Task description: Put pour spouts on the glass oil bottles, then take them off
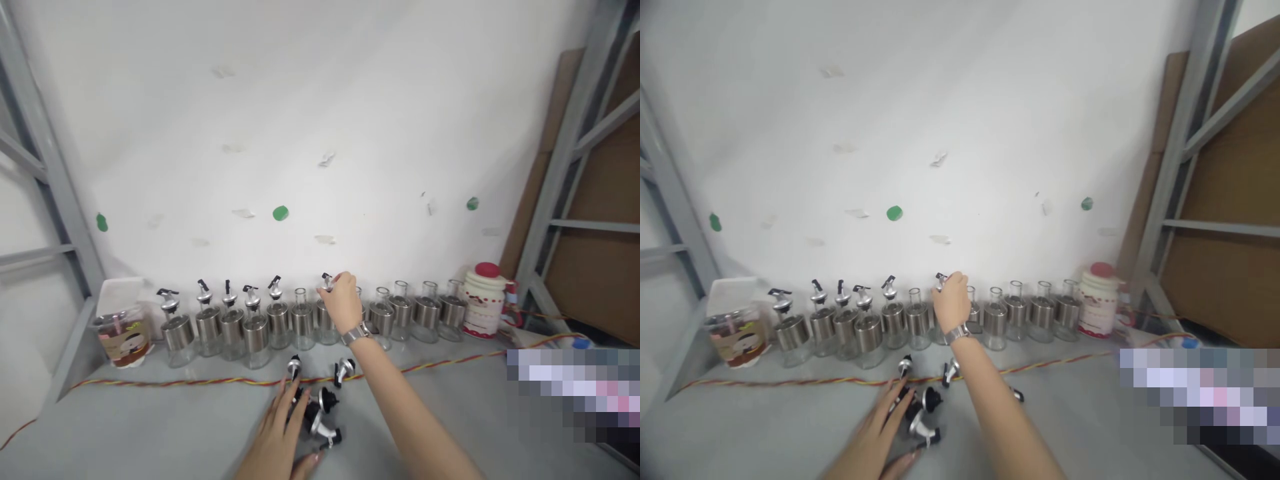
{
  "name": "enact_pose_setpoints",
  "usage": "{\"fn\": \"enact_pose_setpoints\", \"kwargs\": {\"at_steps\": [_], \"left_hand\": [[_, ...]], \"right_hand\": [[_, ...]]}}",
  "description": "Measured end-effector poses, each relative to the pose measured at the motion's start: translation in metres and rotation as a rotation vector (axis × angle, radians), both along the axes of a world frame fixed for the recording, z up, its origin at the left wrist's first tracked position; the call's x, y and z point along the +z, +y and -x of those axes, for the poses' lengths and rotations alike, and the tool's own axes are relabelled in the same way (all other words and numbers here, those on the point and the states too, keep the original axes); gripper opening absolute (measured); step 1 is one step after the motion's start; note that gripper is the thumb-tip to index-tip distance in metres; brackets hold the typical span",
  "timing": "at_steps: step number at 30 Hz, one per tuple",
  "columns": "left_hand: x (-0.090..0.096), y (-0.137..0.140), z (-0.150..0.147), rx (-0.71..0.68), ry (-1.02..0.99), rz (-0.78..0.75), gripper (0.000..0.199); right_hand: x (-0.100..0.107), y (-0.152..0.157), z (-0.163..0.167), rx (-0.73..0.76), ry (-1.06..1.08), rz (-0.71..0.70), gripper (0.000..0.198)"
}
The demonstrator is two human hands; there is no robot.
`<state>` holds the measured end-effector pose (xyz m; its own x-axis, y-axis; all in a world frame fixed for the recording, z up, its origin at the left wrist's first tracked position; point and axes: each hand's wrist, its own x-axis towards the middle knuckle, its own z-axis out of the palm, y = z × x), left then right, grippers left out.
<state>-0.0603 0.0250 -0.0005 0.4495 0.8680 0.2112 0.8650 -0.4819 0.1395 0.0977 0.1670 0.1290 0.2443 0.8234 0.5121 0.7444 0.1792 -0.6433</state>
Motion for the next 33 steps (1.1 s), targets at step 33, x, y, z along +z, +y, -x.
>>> {"fn": "enact_pose_setpoints", "kwargs": {"at_steps": [33], "left_hand": [[0.006,-0.001,-0.001,0.000,-0.087,0.059,0.062]], "right_hand": [[-0.058,0.012,0.019,0.101,0.238,-0.294,0.030]]}}
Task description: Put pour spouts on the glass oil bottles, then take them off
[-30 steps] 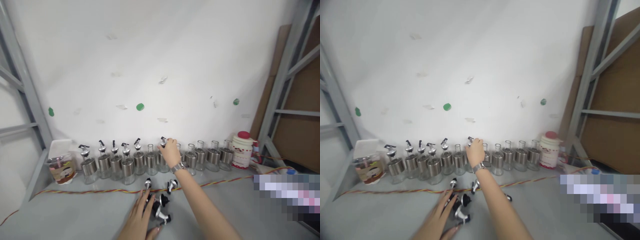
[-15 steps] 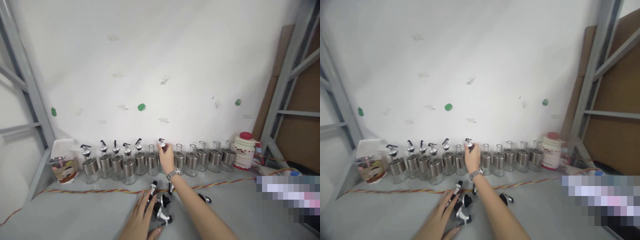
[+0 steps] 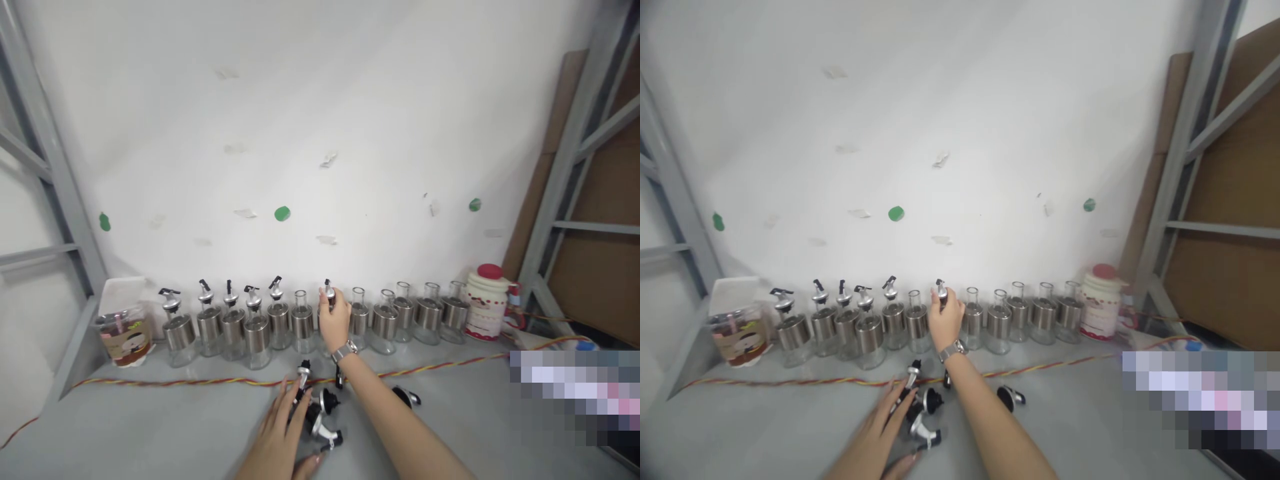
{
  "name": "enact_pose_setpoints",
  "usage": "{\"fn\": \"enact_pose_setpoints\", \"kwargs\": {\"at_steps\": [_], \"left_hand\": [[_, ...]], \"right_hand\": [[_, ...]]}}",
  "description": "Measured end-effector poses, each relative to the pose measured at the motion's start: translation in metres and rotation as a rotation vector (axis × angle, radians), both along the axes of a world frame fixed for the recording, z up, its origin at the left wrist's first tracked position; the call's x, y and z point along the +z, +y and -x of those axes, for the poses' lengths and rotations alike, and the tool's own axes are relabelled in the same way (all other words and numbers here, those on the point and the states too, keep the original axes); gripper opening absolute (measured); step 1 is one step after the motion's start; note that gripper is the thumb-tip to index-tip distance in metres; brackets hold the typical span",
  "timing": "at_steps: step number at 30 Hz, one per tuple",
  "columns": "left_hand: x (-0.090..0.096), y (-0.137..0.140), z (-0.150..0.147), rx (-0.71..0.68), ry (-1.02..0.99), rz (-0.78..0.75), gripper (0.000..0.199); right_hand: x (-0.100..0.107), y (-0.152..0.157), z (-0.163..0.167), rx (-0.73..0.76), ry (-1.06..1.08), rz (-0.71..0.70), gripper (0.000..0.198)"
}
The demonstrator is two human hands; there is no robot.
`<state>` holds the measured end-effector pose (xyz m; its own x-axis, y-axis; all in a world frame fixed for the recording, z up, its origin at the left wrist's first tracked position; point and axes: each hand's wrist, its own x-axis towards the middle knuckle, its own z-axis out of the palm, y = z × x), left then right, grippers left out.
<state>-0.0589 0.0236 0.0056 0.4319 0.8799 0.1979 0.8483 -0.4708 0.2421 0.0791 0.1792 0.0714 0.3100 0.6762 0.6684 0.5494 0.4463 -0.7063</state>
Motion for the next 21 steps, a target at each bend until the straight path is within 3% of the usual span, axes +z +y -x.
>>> {"fn": "enact_pose_setpoints", "kwargs": {"at_steps": [14,21], "left_hand": [[0.000,0.001,0.000,0.006,0.007,-0.020,0.062],[-0.001,0.001,0.001,-0.004,0.007,-0.022,0.065]], "right_hand": [[0.007,-0.004,-0.005,0.004,0.025,0.033,0.037],[0.013,0.004,-0.008,0.113,0.044,-0.012,0.033]]}}
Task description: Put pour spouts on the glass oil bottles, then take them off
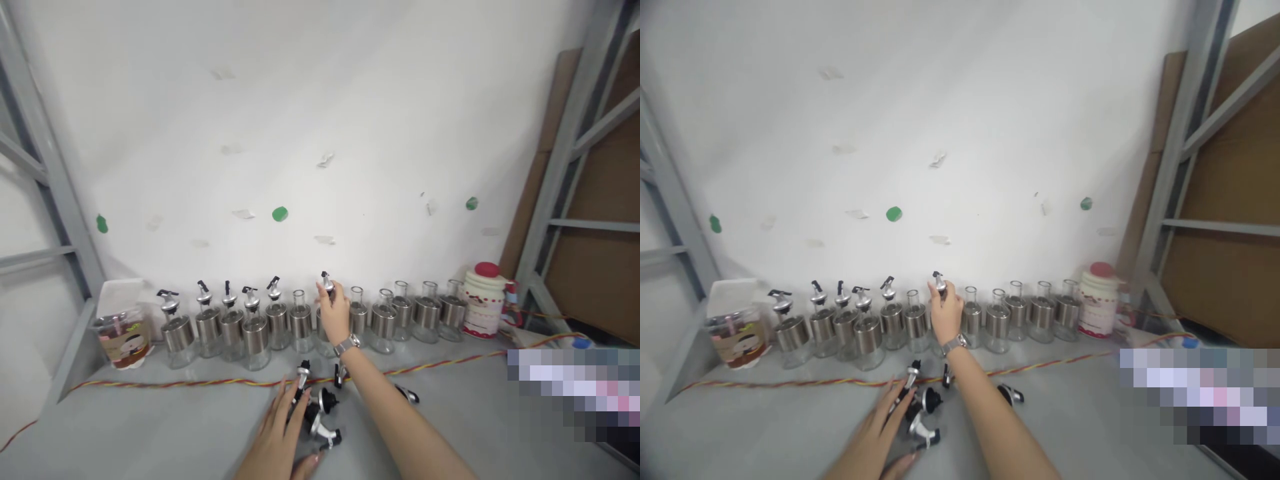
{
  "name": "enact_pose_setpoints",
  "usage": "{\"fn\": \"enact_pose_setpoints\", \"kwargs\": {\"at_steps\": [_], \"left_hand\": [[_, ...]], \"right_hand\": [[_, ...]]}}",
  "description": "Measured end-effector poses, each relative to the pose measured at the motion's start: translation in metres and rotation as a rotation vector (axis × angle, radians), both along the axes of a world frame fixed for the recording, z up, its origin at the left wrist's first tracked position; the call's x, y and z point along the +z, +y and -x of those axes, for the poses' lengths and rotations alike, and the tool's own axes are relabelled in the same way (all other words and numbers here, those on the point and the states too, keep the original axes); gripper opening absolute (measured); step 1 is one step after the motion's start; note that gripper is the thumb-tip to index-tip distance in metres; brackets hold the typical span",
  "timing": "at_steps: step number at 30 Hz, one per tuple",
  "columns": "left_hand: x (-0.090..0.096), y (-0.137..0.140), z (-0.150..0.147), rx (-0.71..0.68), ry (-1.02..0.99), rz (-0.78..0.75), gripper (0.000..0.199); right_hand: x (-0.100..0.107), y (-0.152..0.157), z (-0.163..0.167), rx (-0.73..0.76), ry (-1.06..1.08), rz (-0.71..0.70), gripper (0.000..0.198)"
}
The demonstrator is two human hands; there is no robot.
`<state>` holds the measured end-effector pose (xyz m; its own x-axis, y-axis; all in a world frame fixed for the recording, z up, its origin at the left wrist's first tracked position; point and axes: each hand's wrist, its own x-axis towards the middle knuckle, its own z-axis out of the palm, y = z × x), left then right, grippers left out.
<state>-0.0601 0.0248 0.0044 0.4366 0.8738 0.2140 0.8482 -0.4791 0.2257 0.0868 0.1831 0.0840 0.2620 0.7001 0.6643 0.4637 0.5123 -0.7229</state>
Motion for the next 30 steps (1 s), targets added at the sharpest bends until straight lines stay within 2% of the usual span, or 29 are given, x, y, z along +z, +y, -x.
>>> {"fn": "enact_pose_setpoints", "kwargs": {"at_steps": [6,11,13,16,19,23,27,30], "left_hand": [[0.006,-0.001,-0.004,0.034,0.046,0.066,0.062],[0.014,-0.003,-0.006,0.051,0.047,0.099,0.061],[0.016,-0.004,-0.007,0.046,0.047,0.109,0.061],[0.016,-0.006,-0.008,0.036,0.036,0.111,0.061],[0.014,-0.007,-0.007,0.056,-0.039,0.066,0.054],[0.017,-0.009,-0.002,0.089,-0.224,-0.009,0.048],[0.023,-0.014,-0.002,0.138,-0.404,-0.018,0.042],[0.028,-0.016,-0.004,0.171,-0.511,-0.040,0.041]], "right_hand": [[0.015,0.000,-0.004,0.048,0.035,-0.113,0.032],[0.041,-0.020,-0.007,0.067,0.022,-0.157,0.032],[0.051,-0.028,-0.007,0.129,-0.093,-0.129,0.030],[0.057,-0.036,-0.004,0.276,-0.453,-0.017,0.025],[0.051,-0.040,-0.001,0.373,-0.693,0.069,0.016],[0.038,-0.056,-0.002,0.344,-0.816,0.097,0.025],[0.030,-0.094,-0.017,0.274,-0.886,0.043,0.031],[0.018,-0.126,-0.040,0.356,-0.915,0.062,0.030]]}}
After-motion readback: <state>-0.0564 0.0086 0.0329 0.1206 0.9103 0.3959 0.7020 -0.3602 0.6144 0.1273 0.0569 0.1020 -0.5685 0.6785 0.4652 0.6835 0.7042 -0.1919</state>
